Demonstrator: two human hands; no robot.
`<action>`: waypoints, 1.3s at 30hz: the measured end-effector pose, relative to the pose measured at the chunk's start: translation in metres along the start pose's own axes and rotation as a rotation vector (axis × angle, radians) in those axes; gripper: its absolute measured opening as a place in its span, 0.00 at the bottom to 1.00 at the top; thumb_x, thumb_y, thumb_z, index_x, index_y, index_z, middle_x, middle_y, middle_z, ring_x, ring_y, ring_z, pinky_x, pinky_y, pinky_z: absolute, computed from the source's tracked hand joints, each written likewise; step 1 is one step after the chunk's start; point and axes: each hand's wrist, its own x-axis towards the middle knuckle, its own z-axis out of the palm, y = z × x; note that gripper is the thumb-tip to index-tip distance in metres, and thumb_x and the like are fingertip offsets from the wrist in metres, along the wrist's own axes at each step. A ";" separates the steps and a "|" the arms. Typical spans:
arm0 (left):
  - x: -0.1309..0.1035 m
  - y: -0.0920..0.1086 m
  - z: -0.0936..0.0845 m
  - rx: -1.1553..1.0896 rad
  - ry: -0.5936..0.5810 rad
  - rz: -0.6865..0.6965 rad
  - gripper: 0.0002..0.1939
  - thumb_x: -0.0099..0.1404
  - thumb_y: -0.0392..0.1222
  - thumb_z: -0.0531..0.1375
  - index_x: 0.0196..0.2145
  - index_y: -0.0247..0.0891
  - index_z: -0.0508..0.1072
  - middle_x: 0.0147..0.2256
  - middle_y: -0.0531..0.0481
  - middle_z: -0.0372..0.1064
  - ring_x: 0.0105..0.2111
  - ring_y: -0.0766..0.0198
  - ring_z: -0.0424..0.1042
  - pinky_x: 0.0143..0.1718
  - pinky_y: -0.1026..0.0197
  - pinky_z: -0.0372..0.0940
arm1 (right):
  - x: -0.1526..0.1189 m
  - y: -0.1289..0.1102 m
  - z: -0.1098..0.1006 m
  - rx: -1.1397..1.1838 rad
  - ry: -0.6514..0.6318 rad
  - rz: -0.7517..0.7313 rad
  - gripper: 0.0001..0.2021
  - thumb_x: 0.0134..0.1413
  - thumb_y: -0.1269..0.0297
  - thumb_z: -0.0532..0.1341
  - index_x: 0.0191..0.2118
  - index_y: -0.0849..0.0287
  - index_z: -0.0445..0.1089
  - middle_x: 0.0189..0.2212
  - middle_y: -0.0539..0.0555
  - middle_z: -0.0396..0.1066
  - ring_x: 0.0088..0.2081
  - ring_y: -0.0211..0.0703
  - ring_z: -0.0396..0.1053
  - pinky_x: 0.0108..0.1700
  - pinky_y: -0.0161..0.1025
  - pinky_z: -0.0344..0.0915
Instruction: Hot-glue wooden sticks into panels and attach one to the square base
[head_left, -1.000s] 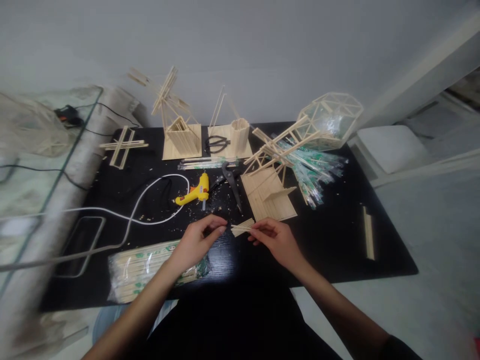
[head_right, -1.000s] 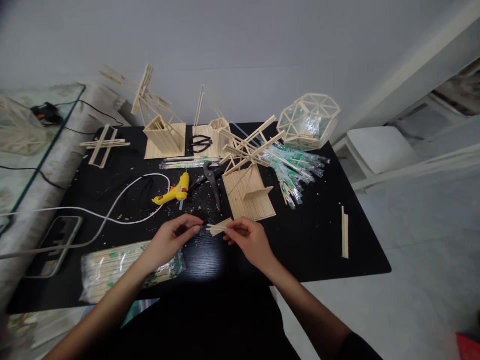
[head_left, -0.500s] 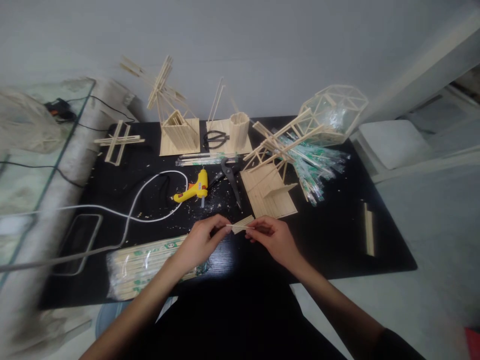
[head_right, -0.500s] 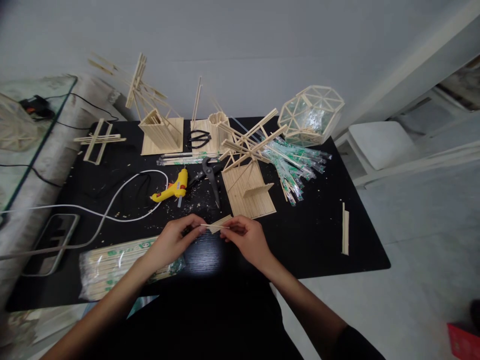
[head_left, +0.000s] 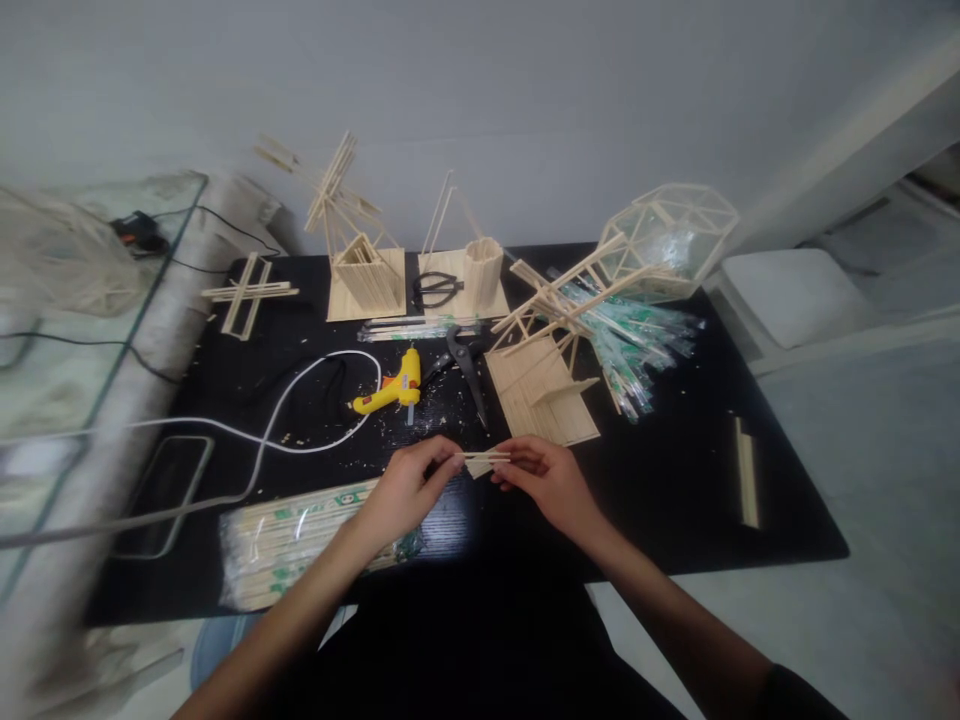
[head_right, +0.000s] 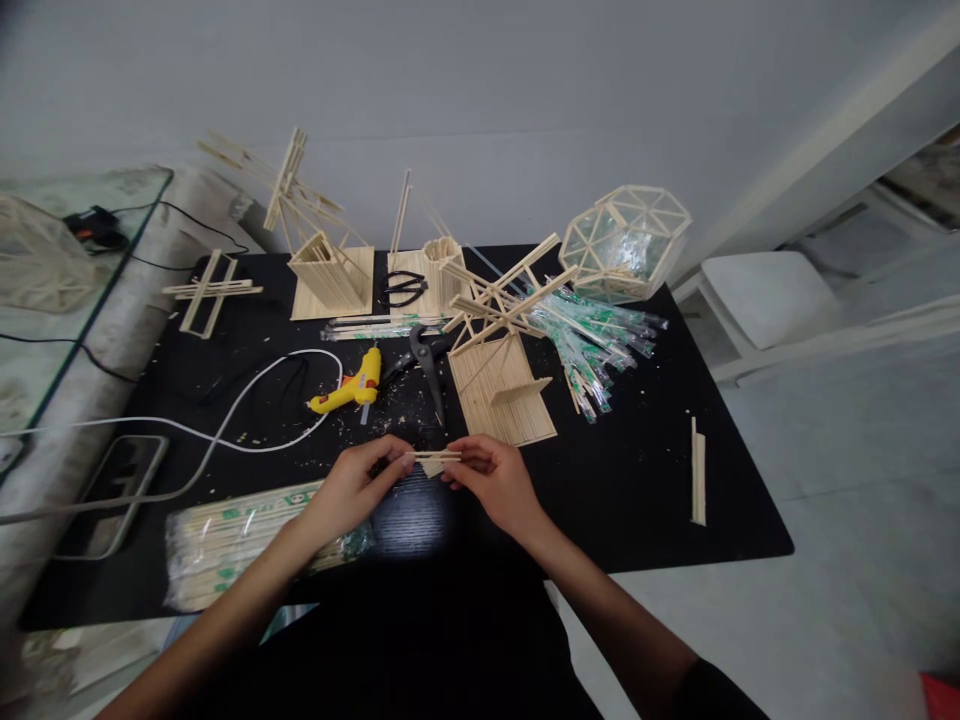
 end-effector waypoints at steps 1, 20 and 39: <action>0.000 0.000 -0.001 0.000 -0.002 0.003 0.14 0.77 0.51 0.55 0.40 0.41 0.75 0.33 0.52 0.76 0.34 0.61 0.74 0.39 0.60 0.67 | 0.000 0.000 0.000 0.001 0.001 -0.001 0.15 0.48 0.57 0.76 0.39 0.57 0.78 0.33 0.54 0.83 0.33 0.44 0.81 0.36 0.42 0.79; 0.001 -0.004 -0.002 0.038 0.036 0.065 0.14 0.77 0.49 0.55 0.43 0.42 0.78 0.39 0.49 0.79 0.39 0.59 0.77 0.44 0.58 0.68 | 0.000 -0.016 -0.009 -0.118 0.125 -0.098 0.12 0.48 0.56 0.76 0.33 0.54 0.77 0.30 0.50 0.77 0.32 0.42 0.75 0.38 0.41 0.76; -0.001 -0.005 0.001 0.124 0.244 0.067 0.10 0.75 0.44 0.58 0.42 0.40 0.78 0.36 0.51 0.78 0.35 0.63 0.76 0.39 0.61 0.69 | -0.006 0.015 -0.016 -0.875 0.119 -0.481 0.14 0.59 0.74 0.67 0.50 0.56 0.75 0.45 0.57 0.76 0.47 0.51 0.75 0.52 0.51 0.74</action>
